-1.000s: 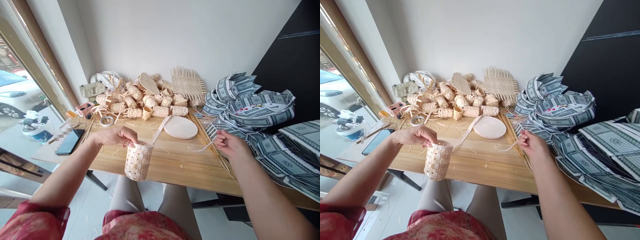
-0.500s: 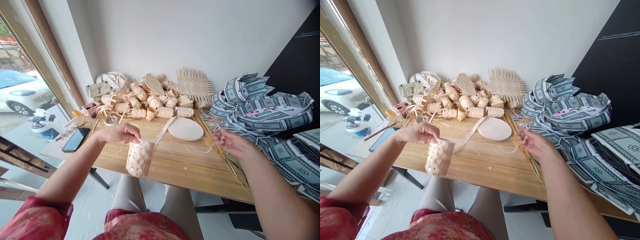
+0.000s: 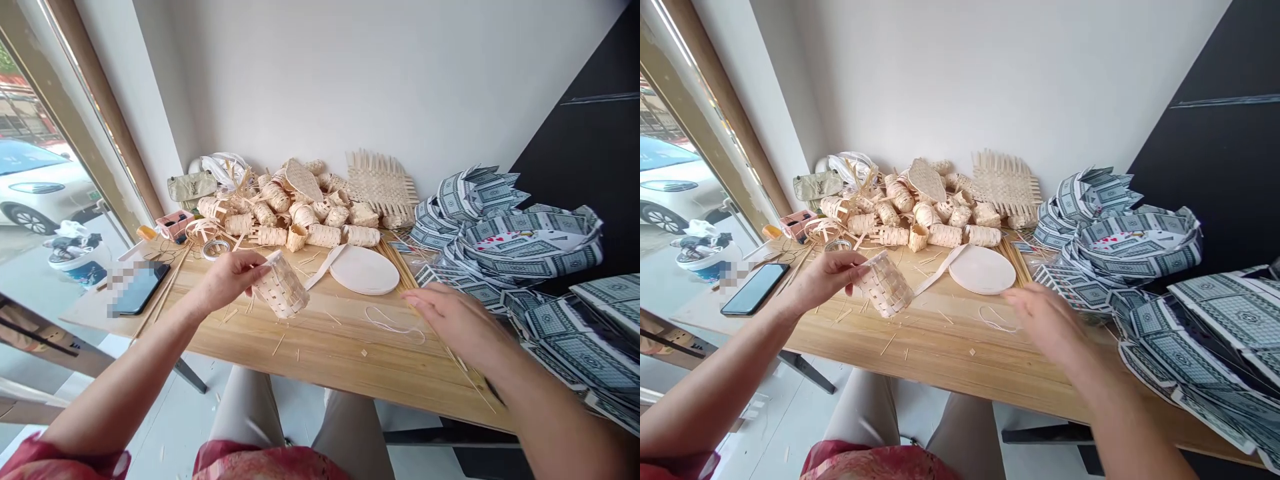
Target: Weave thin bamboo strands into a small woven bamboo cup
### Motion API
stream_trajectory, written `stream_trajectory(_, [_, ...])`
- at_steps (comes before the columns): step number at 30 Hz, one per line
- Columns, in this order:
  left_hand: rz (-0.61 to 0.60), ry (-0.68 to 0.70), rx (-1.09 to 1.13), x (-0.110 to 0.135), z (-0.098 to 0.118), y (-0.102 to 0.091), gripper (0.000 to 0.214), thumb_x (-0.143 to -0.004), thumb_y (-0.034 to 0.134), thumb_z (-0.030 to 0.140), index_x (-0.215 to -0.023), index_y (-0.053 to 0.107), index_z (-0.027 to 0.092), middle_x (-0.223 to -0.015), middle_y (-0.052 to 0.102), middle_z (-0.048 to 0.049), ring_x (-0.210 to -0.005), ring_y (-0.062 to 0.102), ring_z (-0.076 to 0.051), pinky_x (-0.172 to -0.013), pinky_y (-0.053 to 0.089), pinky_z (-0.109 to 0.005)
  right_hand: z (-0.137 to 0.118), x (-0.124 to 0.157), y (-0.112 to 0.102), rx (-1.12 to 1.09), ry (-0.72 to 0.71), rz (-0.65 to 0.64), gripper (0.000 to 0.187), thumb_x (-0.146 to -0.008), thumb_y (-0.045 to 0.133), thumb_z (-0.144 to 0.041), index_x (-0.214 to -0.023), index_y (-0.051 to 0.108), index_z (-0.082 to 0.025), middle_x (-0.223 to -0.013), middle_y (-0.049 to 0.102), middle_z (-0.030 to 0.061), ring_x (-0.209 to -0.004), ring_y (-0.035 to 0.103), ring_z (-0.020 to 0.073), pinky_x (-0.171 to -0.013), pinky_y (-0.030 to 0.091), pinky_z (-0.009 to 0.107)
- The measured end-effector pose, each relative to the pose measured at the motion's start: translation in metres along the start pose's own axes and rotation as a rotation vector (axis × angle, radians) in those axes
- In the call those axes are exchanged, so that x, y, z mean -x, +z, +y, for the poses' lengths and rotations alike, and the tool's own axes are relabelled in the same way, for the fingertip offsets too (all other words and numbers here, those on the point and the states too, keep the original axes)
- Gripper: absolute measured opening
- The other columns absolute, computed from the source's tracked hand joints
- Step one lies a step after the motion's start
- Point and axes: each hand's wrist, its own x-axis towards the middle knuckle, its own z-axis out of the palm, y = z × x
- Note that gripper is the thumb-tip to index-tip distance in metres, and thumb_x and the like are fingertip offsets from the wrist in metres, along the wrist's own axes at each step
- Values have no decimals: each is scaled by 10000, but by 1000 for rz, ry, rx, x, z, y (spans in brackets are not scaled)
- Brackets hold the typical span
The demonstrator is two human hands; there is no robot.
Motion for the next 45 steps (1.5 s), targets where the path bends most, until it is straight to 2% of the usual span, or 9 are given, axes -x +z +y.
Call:
stream_trajectory(2, [44,-19,64,2,0,11,266,-800,540,356,-762,614,104,-622,537,0,-485,526,-68,-448,474,-164,-24,14,17,115,-112,-28,74,-640,674,-196,-697,689,-241,-687,623,26,-634,518,194,-594,384,317])
stream_trajectory(5, [102,-29,185,4,1,28,263,-769,577,380,-786,625,122,-669,576,-2,-548,567,-88,-507,530,-185,-46,29,40,140,-287,-42,102,-726,610,-228,-634,651,-211,-670,620,20,-617,542,164,-591,406,292])
stream_trajectory(11, [111,-66,338,6,7,59,270,-755,597,376,-853,641,127,-681,613,-6,-612,589,-108,-572,563,-212,-60,37,71,-43,-268,-114,211,-874,427,-226,-801,618,-170,-593,566,-16,-457,454,92,-470,382,220])
stream_trajectory(16, [101,-33,301,6,10,75,231,-803,552,340,-847,655,137,-721,626,-18,-610,584,-100,-581,549,-204,-67,37,90,164,-397,0,49,-769,548,-122,-775,571,-165,-703,578,3,-586,494,114,-545,384,221])
stream_trajectory(23, [177,27,293,9,10,92,207,-811,538,316,-838,654,147,-762,600,-21,-650,588,-105,-594,564,-209,-58,36,102,323,-521,181,143,-797,541,-80,-693,570,-174,-623,569,-8,-585,518,132,-568,367,235])
stream_trajectory(26, [225,37,266,10,8,96,210,-814,534,327,-821,644,148,-743,579,-13,-628,589,-101,-593,564,-213,-57,40,105,344,-503,197,157,-807,530,-84,-680,562,-171,-622,587,2,-587,531,140,-560,362,241])
stream_trajectory(33, [283,22,164,10,-3,102,198,-821,518,306,-792,633,147,-703,593,-16,-604,630,-121,-588,542,-213,-56,44,102,364,-304,-35,114,-794,563,-133,-699,540,-190,-641,600,-11,-575,529,139,-533,347,234])
stream_trajectory(37, [298,-1,192,9,-7,105,213,-821,511,324,-824,627,146,-723,607,-30,-589,639,-132,-551,536,-216,-52,44,100,369,-299,-47,117,-769,558,-110,-683,546,-189,-617,583,-13,-563,507,136,-534,333,241])
stream_trajectory(45, [393,-57,337,-2,-1,103,214,-782,547,368,-808,590,160,-673,609,-9,-629,642,-149,-612,559,-257,-56,69,116,20,-232,-70,154,-737,516,-104,-614,560,-184,-525,524,-32,-494,471,117,-499,380,235])
